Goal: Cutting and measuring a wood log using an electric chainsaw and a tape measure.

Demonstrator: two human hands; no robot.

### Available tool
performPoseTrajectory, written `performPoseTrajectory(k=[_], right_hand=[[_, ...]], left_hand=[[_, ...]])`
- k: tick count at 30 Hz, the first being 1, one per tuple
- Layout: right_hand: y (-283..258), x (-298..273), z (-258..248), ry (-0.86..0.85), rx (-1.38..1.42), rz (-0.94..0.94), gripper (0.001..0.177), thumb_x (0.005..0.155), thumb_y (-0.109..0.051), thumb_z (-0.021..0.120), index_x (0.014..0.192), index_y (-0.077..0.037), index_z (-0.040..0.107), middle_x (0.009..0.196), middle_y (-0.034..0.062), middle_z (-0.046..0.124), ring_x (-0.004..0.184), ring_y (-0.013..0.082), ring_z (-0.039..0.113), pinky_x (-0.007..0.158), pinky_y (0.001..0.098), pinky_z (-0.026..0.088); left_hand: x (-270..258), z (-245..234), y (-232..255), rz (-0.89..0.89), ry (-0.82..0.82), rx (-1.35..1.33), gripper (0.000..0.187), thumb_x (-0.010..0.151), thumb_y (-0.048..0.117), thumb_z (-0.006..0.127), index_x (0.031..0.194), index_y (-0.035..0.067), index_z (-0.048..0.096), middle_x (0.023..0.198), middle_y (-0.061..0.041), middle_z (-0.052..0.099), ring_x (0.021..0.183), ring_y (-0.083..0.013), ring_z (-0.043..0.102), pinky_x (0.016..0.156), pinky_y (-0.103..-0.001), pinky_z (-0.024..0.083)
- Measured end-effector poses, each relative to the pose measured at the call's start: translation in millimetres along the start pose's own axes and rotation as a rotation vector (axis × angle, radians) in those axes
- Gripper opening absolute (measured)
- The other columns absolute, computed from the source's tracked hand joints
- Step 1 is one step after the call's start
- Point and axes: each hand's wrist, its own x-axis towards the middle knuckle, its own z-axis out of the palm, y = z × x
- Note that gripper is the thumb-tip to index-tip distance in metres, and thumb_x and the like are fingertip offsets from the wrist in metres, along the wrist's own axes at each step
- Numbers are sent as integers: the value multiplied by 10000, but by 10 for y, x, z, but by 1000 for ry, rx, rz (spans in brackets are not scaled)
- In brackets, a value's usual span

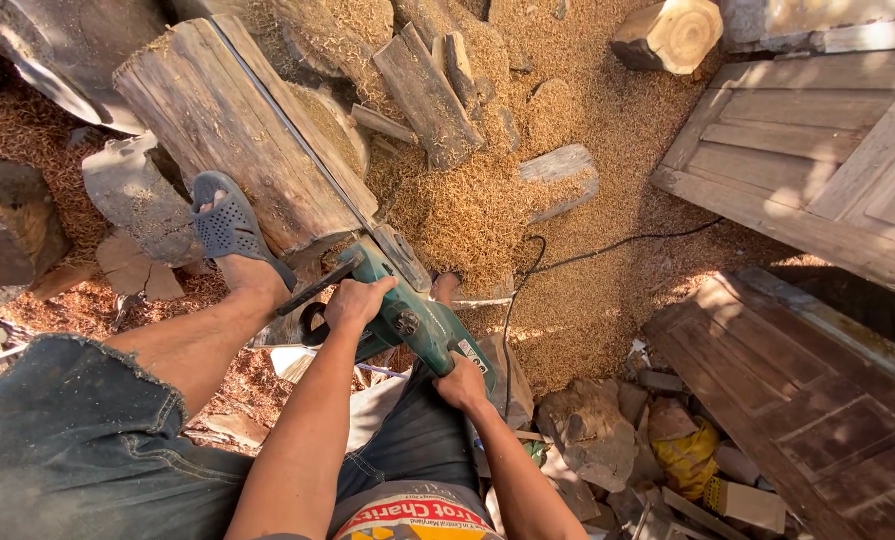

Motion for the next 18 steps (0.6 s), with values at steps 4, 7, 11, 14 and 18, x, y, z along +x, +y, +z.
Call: performPoseTrajectory(k=[4, 7, 11, 14, 18], right_hand=[[72, 23, 15, -17, -11, -21, 381, 699, -183, 757, 1056, -77, 674, 1031, 216, 736, 1054, 403, 679, 921, 464, 521], [187, -29, 29, -4, -13, -62, 409, 694, -200, 788, 1066, -74, 674, 1047, 208, 733, 1058, 412, 667, 911, 472, 519], [362, -244, -35, 41, -13, -131, 435, 727, -246, 813, 1119, -102, 691, 1053, 215, 731, 1044, 416, 672, 905, 475, 527], [283, -525, -168, -26, 14, -116, 387, 726, -281, 806, 1047, -80, 726, 995, 200, 763, 983, 376, 724, 888, 449, 550], [-212, -662, -334, 8, -67, -184, 443, 712, -318, 869, 1023, -45, 711, 996, 211, 745, 996, 391, 690, 884, 458, 528]], left_hand=[[-183, -7, -52, 136, 43, 82, 853, 713, 764, 683, 1105, 9, 749, 1076, -183, 742, 977, -320, 709, 857, -457, 542], [-424, -43, -40, 196, -4, 127, 775, 712, 716, 739, 1130, 63, 733, 1107, -161, 747, 1034, -303, 706, 921, -443, 529], [-436, 148, -182, 290, -98, 129, 497, 727, 325, 784, 1172, 114, 720, 1158, -152, 742, 1076, -323, 709, 978, -448, 533], [-530, 243, -361, 300, 67, 127, 396, 791, 219, 718, 1150, 53, 711, 1195, -212, 704, 1135, -385, 661, 996, -465, 525], [-465, 18, -366, 356, 186, 196, 734, 792, 164, 702, 1461, 31, 430, 1183, -239, 689, 1079, -405, 678, 922, -483, 549]])
